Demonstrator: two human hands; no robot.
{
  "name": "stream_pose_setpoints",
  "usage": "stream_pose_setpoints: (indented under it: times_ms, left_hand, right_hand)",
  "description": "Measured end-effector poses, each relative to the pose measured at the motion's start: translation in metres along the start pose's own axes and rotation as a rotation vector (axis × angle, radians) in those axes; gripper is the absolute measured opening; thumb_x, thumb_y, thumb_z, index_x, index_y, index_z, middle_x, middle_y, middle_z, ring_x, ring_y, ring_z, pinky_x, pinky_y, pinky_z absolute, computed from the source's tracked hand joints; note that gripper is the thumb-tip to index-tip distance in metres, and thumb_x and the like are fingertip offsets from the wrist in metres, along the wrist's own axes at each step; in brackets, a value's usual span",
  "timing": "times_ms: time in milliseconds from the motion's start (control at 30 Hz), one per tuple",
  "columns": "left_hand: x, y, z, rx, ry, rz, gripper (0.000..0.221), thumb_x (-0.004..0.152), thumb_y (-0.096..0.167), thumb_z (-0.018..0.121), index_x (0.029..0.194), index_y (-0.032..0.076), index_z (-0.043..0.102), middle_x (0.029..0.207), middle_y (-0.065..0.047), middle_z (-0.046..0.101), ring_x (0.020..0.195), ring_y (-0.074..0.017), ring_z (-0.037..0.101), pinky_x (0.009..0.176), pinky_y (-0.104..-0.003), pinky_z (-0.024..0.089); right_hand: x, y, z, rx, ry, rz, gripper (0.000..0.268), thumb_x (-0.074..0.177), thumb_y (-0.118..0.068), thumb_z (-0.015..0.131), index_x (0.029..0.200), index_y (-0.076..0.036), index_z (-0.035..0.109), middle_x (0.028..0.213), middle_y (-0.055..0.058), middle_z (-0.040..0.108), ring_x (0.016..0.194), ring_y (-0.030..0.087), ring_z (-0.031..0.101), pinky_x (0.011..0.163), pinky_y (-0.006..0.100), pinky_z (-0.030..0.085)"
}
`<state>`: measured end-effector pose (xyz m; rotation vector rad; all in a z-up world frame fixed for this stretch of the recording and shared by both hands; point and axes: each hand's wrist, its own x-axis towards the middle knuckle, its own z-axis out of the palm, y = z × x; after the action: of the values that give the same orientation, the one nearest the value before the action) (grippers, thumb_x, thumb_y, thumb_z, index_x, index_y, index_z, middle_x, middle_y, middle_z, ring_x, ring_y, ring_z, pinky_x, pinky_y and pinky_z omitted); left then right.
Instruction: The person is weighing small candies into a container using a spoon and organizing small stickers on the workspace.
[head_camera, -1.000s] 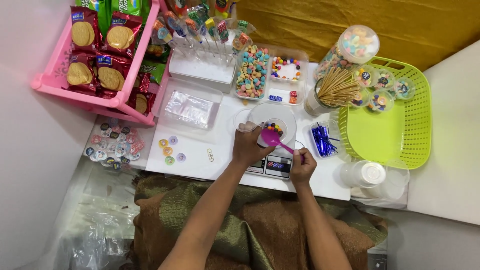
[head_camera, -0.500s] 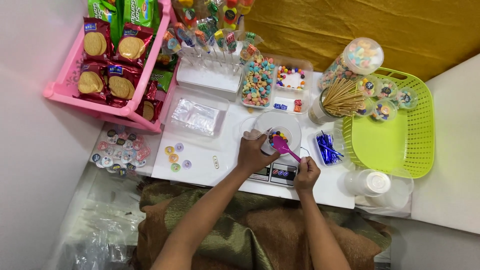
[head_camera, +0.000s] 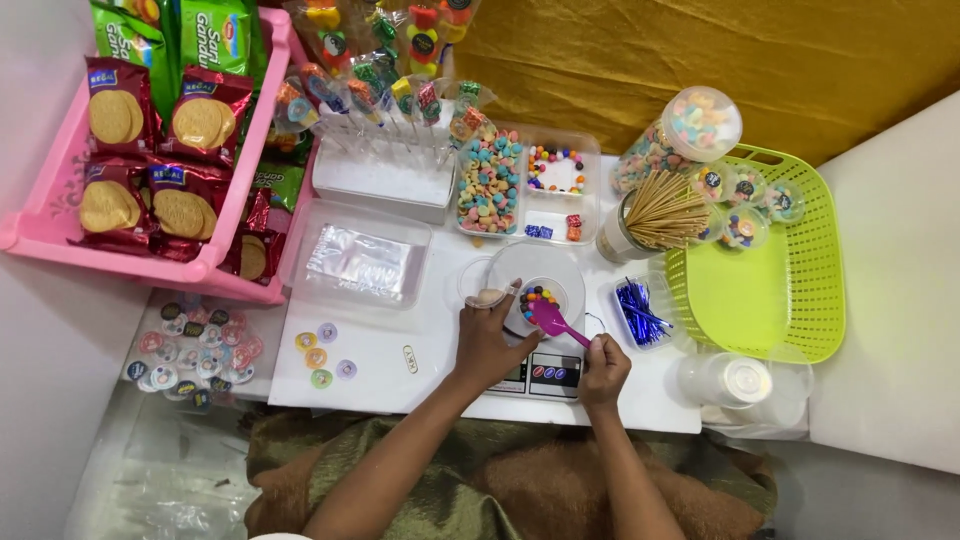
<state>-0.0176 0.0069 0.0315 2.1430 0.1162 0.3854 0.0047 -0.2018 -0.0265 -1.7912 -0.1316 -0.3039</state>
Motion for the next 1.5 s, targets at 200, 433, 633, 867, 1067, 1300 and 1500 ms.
stream_pose_setpoints:
  times_ms: [200, 433, 633, 867, 1067, 1300, 1500]
  left_hand:
    - [0.003, -0.003, -0.002, 0.028, -0.016, -0.027, 0.083, 0.072, 0.042, 0.082, 0.147, 0.015, 0.058, 0.112, -0.021, 0.063, 0.108, -0.0434, 0.058, 0.088, -0.050, 0.046]
    - [0.004, 0.002, -0.001, 0.039, -0.037, -0.035, 0.087, 0.073, 0.044, 0.081, 0.148, 0.011, 0.054, 0.115, -0.026, 0.062, 0.110, -0.0480, 0.057, 0.087, -0.054, 0.047]
    - [0.000, -0.002, 0.003, 0.039, -0.049, -0.040, 0.081, 0.075, 0.038, 0.076, 0.148, 0.011, 0.055, 0.111, -0.023, 0.061, 0.107, -0.0457, 0.056, 0.085, -0.054, 0.047]
    - [-0.005, -0.020, 0.019, 0.122, -0.024, -0.003, 0.074, 0.077, 0.047, 0.073, 0.144, 0.018, 0.058, 0.102, -0.012, 0.055, 0.100, -0.0375, 0.055, 0.079, -0.049, 0.048]
    - [-0.007, -0.026, 0.023, 0.135, -0.007, -0.002, 0.061, 0.080, 0.048, 0.073, 0.130, 0.013, 0.065, 0.097, -0.012, 0.054, 0.096, -0.0384, 0.056, 0.078, -0.050, 0.049]
    - [-0.008, -0.024, 0.023, 0.141, 0.003, -0.003, 0.057, 0.081, 0.045, 0.074, 0.125, 0.011, 0.067, 0.096, -0.011, 0.054, 0.096, -0.0378, 0.057, 0.078, -0.049, 0.049]
    - [-0.006, -0.017, 0.016, 0.144, 0.001, 0.002, 0.053, 0.082, 0.043, 0.073, 0.122, 0.009, 0.066, 0.095, -0.014, 0.054, 0.095, -0.0388, 0.057, 0.078, -0.050, 0.049]
  right_hand:
    - [-0.002, -0.008, 0.008, -0.051, 0.014, 0.023, 0.041, 0.103, -0.023, 0.049, 0.063, -0.015, 0.049, 0.047, -0.002, 0.036, 0.045, 0.009, 0.035, 0.049, 0.025, 0.035]
    - [0.016, -0.096, 0.028, -0.269, 0.081, 0.074, 0.038, 0.110, -0.021, 0.051, 0.074, -0.008, 0.057, 0.052, 0.006, 0.046, 0.054, 0.013, 0.043, 0.058, 0.029, 0.040]
    - [0.097, -0.156, 0.065, -0.672, -0.011, -0.121, 0.029, 0.113, -0.021, 0.045, 0.107, 0.000, 0.065, 0.082, 0.027, 0.067, 0.078, 0.051, 0.067, 0.067, 0.059, 0.053]
    - [0.164, -0.088, 0.103, -1.111, -0.126, 0.009, 0.026, 0.109, -0.017, 0.042, 0.112, -0.006, 0.065, 0.083, 0.014, 0.073, 0.080, 0.040, 0.076, 0.072, 0.056, 0.059]
    - [0.185, -0.071, 0.118, -1.052, -0.141, 0.090, 0.030, 0.109, -0.019, 0.044, 0.108, -0.004, 0.069, 0.079, 0.013, 0.072, 0.078, 0.037, 0.076, 0.069, 0.055, 0.061]
    - [0.194, -0.038, 0.118, -0.783, -0.103, 0.304, 0.033, 0.110, -0.022, 0.042, 0.111, -0.007, 0.071, 0.080, 0.010, 0.074, 0.078, 0.031, 0.076, 0.066, 0.050, 0.060]
    - [0.194, -0.017, 0.120, -0.475, -0.059, 0.506, 0.036, 0.108, -0.023, 0.043, 0.113, -0.007, 0.075, 0.089, 0.011, 0.074, 0.089, 0.028, 0.072, 0.075, 0.044, 0.056]
